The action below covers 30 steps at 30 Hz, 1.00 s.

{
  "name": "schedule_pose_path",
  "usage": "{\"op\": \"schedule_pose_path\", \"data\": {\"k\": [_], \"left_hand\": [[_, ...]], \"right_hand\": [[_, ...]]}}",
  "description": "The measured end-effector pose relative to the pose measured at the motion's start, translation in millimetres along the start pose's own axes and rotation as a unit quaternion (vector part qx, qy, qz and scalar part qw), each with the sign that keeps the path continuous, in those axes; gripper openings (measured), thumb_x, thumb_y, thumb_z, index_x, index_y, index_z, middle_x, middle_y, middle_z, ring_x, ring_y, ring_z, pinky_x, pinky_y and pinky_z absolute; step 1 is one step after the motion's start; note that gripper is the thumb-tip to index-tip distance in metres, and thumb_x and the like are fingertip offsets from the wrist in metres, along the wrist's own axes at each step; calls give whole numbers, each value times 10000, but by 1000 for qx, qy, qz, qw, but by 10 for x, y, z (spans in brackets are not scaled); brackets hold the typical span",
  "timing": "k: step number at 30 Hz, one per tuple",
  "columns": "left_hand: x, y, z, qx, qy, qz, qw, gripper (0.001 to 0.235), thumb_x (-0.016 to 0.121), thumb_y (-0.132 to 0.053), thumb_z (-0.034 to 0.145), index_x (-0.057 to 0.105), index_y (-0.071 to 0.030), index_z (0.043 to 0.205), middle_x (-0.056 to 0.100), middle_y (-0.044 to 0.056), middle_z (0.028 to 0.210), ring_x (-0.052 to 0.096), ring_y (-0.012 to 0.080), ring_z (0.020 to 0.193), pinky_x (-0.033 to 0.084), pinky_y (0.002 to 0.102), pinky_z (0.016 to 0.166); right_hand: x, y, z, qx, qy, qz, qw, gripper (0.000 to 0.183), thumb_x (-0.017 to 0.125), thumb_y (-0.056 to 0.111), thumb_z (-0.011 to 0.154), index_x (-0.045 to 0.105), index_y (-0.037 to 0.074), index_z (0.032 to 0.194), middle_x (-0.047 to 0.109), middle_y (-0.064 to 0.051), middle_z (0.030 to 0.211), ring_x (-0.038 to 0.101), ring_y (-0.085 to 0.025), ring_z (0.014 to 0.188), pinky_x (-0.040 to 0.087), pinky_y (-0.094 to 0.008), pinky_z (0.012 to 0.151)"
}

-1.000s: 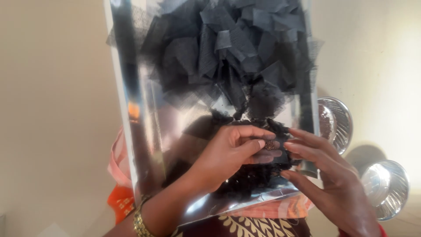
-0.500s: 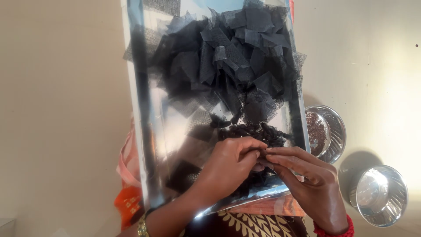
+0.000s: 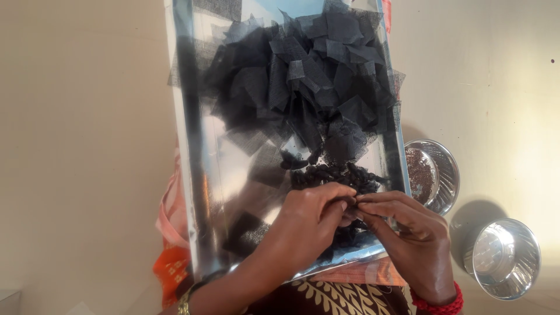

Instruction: Sorting and handling small black mesh squares on a tray.

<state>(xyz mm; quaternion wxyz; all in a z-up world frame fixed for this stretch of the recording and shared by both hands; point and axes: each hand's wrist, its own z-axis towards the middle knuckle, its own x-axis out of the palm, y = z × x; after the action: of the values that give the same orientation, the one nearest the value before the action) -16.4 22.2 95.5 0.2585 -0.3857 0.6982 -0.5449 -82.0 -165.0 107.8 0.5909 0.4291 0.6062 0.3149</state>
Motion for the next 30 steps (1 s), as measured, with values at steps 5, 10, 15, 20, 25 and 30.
{"op": "schedule_pose_path", "data": {"k": [5, 10, 15, 20, 25, 30], "left_hand": [[-30, -51, -19, -47, 8, -30, 998, 295, 585, -148, 991, 690, 9, 1219, 775, 131, 1025, 785, 178, 910, 645, 302, 828], [-59, -127, -65, -35, 17, 16, 999, 438, 737, -270, 904, 679, 10, 1237, 669, 134, 1166, 738, 207, 1025, 636, 332, 918], [-9, -52, -83, 9, 21, 89, 996, 505, 752, -206, 854, 644, 20, 1292, 594, 124, 1217, 721, 205, 1000, 615, 315, 887], [43, 18, -92, 43, 3, 94, 995, 397, 697, -128, 913, 654, 39, 1270, 599, 120, 1179, 712, 204, 955, 615, 306, 849], [59, 39, -99, 90, -16, 90, 992, 349, 679, -81, 928, 659, 61, 1247, 611, 126, 1138, 716, 205, 915, 617, 302, 812], [49, 23, -101, 76, -24, 98, 992, 323, 678, -98, 947, 658, 57, 1230, 620, 123, 1110, 719, 201, 853, 614, 288, 757]], "right_hand": [[-13, -37, -3, -12, -31, -19, 999, 198, 720, -86, 840, 771, -9, 1014, 761, -144, 1136, 767, -208, 1037, 628, -302, 836], [-23, 25, -21, -28, -32, -47, 998, 201, 728, -84, 829, 776, -4, 1007, 767, -140, 1123, 768, -208, 1041, 630, -300, 813], [22, 118, -2, -43, -21, -109, 993, 212, 735, -72, 813, 779, 8, 1004, 764, -100, 1102, 776, -190, 996, 634, -289, 761], [57, 107, -25, -75, -20, -127, 989, 216, 747, -73, 810, 768, 2, 1012, 762, -96, 1090, 767, -180, 986, 622, -284, 797], [94, 126, -2, -98, -15, -156, 983, 208, 762, -65, 806, 760, -9, 1007, 762, -90, 1042, 758, -157, 925, 643, -257, 748], [105, 140, 5, -65, -15, -147, 987, 193, 757, -62, 818, 765, -10, 1004, 768, -92, 1022, 750, -138, 868, 620, -256, 703]]}}
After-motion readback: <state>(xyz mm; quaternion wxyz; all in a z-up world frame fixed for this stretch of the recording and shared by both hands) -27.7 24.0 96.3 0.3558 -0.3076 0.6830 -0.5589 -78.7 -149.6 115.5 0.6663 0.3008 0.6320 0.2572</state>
